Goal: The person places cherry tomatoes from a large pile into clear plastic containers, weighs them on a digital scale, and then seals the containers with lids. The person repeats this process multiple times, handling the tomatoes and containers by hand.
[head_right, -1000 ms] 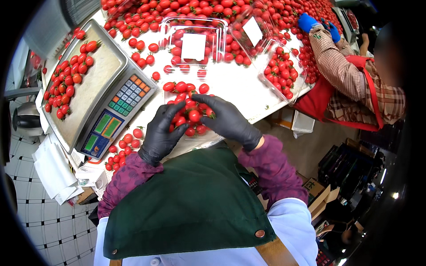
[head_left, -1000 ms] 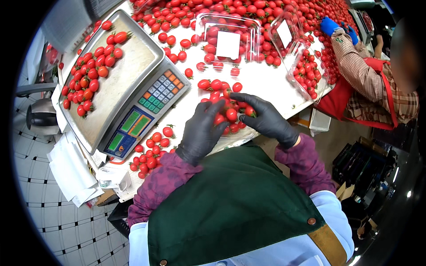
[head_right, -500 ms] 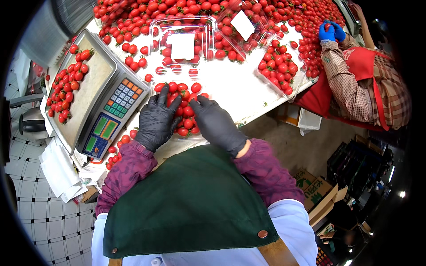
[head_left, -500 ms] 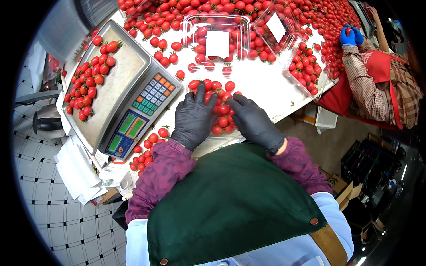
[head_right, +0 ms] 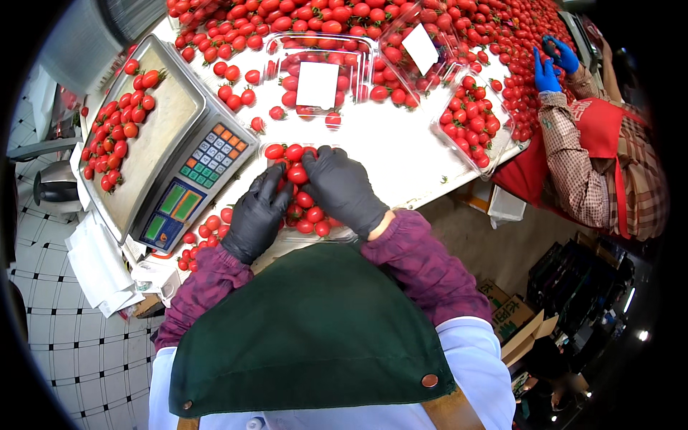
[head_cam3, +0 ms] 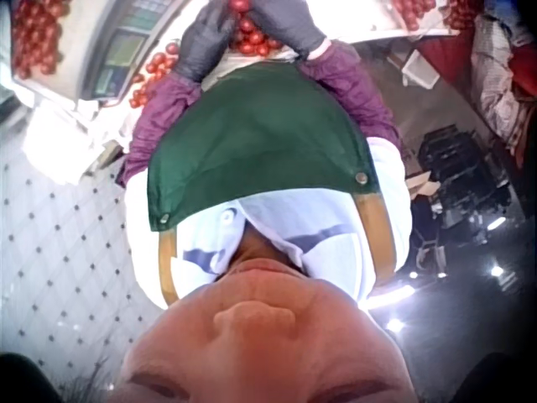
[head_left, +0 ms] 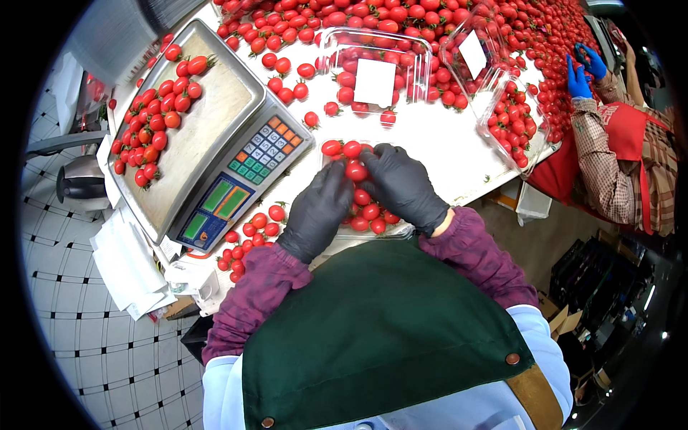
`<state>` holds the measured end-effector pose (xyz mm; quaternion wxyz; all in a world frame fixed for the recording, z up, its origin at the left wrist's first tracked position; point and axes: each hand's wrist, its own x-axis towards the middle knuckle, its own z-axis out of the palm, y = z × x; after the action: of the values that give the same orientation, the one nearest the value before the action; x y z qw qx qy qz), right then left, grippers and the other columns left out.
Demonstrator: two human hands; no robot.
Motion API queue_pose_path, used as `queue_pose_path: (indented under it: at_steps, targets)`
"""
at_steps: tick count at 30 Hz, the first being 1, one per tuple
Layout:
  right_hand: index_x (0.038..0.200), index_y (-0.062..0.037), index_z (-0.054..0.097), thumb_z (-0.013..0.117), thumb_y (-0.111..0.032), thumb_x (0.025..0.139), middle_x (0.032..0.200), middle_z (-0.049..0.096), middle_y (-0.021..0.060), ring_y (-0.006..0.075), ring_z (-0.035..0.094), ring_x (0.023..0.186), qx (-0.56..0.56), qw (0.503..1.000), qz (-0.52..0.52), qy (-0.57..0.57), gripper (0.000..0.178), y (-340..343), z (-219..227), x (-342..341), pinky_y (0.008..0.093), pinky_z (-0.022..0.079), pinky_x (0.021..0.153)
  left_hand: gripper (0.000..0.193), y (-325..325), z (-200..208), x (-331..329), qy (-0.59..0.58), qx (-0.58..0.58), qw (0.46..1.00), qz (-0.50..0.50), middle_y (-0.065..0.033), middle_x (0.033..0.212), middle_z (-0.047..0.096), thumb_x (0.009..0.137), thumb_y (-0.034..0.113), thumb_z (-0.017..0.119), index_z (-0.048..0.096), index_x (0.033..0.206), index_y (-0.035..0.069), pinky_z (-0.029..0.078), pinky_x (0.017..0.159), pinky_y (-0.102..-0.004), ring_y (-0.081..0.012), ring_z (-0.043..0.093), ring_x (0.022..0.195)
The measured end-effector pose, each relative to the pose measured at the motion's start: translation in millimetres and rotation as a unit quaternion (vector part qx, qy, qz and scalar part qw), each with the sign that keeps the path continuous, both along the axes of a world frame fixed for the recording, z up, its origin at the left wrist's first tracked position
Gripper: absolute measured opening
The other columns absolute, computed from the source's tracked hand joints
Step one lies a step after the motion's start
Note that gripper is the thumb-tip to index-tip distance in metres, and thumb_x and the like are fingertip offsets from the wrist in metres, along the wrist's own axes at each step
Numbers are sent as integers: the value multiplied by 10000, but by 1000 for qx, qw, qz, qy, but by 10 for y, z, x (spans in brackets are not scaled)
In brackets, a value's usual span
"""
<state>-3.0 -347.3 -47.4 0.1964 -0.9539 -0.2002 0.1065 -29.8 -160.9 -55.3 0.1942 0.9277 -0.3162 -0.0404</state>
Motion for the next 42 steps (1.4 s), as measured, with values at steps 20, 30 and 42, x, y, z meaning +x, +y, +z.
queue_pose_path:
  at_steps: [20,30,42]
  targets:
    - [1166,-38,502,649,-295,795,1159,514,192,371,510,1020,216,934,214,-186,475,1579,735,1644,430,432,829,745,2595,399,1026,-119,138,829,528,-235,1393,301,800,631,487,336,1390,201,225,1035,-526,-405,246,1312]
    - [1330,-122,397,722,-412,675,1359,363,218,423,333,1249,155,932,294,-146,786,2057,558,1522,458,323,1006,830,2180,636,337,-111,1,921,372,-212,1370,339,670,450,737,377,1364,174,329,1015,-447,-385,340,1252]
    - [1344,-86,327,757,-143,625,1044,502,193,351,517,938,198,927,319,13,840,2211,472,1384,403,482,753,958,1995,377,380,-17,-121,892,436,-168,1223,385,586,286,805,299,1392,174,447,886,-408,-331,469,1099]
